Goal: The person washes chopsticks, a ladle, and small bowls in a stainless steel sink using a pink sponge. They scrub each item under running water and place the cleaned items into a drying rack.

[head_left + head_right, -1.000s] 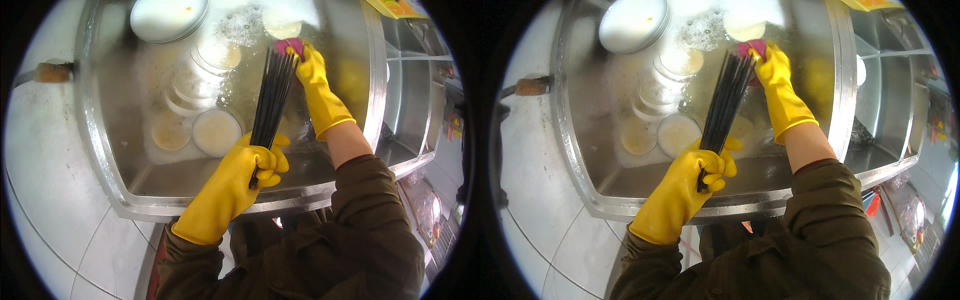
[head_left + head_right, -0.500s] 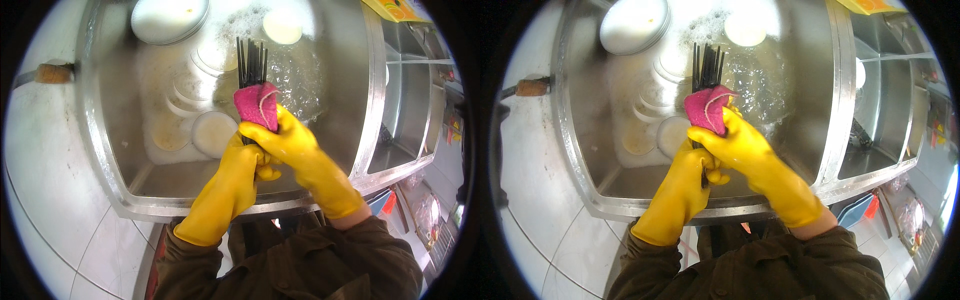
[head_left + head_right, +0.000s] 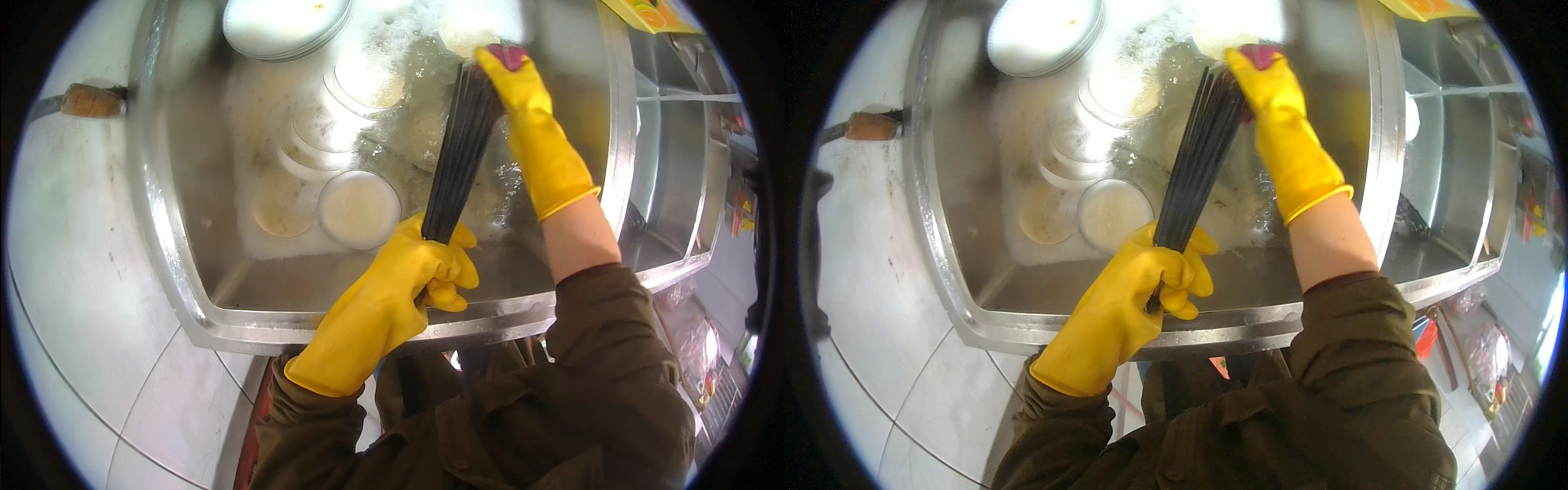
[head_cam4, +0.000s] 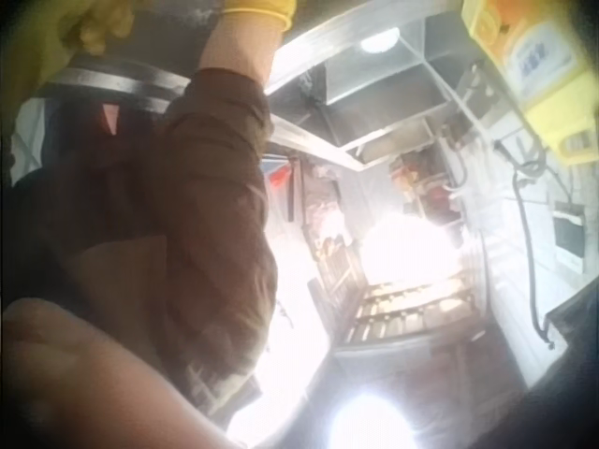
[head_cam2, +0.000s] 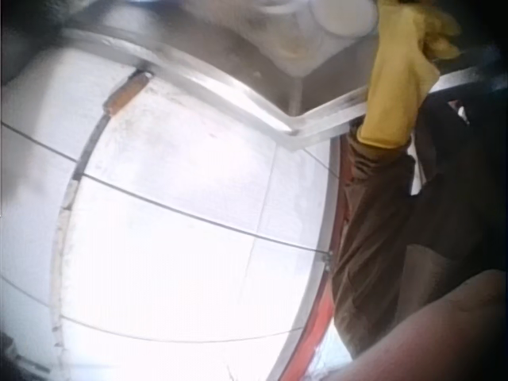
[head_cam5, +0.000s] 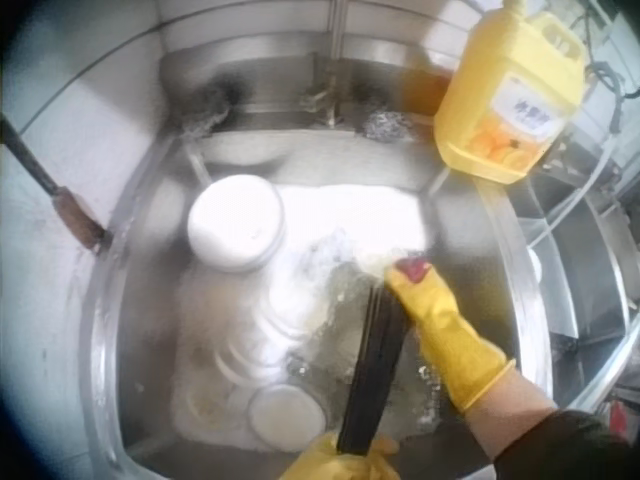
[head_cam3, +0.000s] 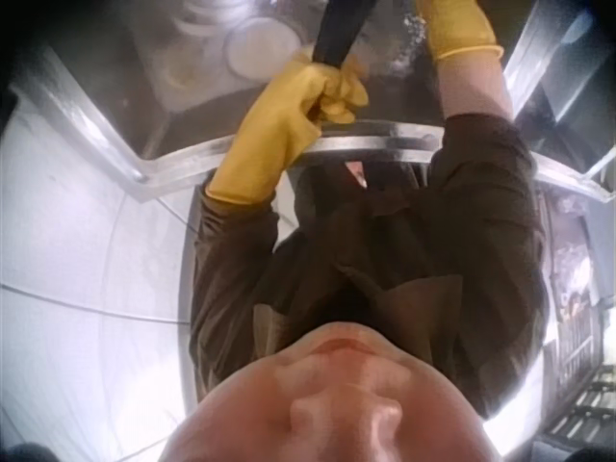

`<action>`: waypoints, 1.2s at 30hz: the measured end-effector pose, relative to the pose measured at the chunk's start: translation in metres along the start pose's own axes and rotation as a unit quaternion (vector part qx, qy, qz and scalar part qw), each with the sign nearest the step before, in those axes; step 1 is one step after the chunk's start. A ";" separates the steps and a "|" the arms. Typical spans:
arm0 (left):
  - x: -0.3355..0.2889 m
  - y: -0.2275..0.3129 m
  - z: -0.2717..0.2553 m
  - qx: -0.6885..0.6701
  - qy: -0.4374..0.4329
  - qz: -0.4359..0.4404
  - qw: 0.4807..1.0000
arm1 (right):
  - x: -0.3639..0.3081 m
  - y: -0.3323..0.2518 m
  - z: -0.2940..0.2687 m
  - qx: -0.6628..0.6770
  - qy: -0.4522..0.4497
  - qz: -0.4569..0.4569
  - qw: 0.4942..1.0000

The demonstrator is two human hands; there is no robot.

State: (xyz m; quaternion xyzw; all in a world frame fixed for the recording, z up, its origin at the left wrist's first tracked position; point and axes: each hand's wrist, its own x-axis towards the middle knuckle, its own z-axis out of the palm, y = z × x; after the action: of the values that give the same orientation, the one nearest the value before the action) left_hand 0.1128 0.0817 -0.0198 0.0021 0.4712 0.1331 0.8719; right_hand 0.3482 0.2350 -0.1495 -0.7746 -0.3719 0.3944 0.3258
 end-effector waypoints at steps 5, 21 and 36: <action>0.001 -0.001 0.010 -0.114 0.027 0.036 0.992 | 0.007 0.078 -0.013 -0.392 -0.034 -0.077 0.916; 0.020 -0.005 0.004 0.053 0.114 0.033 0.991 | -0.164 -0.043 0.004 -0.024 -0.265 -0.220 0.939; 0.002 -0.003 0.003 0.049 0.047 0.020 0.997 | 0.019 0.002 -0.014 -0.299 0.055 -0.152 0.941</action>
State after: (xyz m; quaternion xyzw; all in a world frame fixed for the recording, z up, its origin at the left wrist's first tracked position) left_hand 0.1168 0.0801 -0.0203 0.0484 0.5178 0.1273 0.8446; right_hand 0.3688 0.2463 -0.1516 -0.7910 -0.5673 0.1680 0.1555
